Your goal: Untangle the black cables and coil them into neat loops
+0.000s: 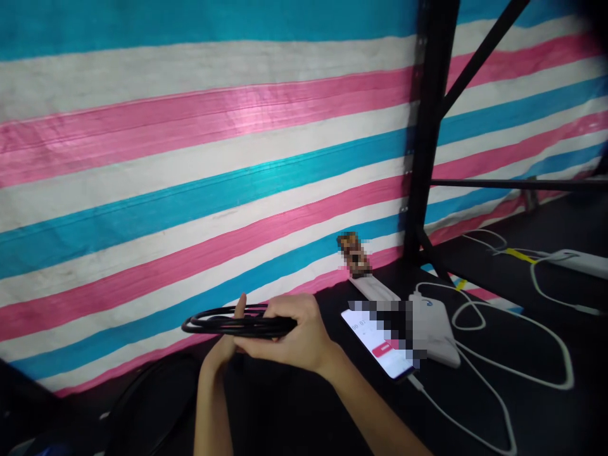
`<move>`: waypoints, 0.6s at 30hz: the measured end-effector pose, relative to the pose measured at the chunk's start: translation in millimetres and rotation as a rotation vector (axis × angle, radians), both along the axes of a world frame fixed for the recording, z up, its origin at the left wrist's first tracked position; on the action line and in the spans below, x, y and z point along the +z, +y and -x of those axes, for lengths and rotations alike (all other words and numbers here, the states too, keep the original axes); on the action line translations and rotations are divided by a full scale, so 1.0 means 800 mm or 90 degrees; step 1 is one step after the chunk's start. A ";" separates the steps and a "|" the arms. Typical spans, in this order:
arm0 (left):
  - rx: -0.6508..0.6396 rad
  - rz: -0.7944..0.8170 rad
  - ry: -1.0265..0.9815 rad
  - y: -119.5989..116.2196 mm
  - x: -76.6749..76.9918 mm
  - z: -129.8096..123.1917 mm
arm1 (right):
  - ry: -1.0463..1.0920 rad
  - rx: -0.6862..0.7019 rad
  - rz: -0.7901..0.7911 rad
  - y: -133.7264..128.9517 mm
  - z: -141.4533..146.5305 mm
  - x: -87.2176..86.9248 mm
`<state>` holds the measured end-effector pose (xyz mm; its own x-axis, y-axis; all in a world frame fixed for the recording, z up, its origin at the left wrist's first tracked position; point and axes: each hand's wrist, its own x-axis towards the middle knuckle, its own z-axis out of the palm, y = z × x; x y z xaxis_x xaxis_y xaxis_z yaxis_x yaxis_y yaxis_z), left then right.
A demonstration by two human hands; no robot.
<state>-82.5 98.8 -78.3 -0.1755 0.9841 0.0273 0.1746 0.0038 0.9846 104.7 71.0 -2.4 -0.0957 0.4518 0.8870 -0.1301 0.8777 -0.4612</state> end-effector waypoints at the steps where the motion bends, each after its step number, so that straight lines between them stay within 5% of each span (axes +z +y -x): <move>1: -0.004 -0.003 -0.001 0.004 -0.004 0.001 | 0.009 0.011 0.000 -0.001 0.000 0.001; 5: -0.014 -0.014 -0.079 0.009 -0.004 -0.008 | 0.053 0.039 0.044 -0.003 -0.002 0.003; 10: 0.076 -0.127 -0.216 0.004 0.024 -0.028 | 0.087 0.059 0.195 0.013 -0.003 0.000; 14: 0.147 -0.136 -0.085 -0.011 0.046 -0.019 | 0.132 0.027 0.323 0.044 -0.004 -0.012; 18: 0.056 -0.072 0.017 -0.026 0.059 -0.013 | 0.087 -0.017 0.386 0.066 -0.007 -0.026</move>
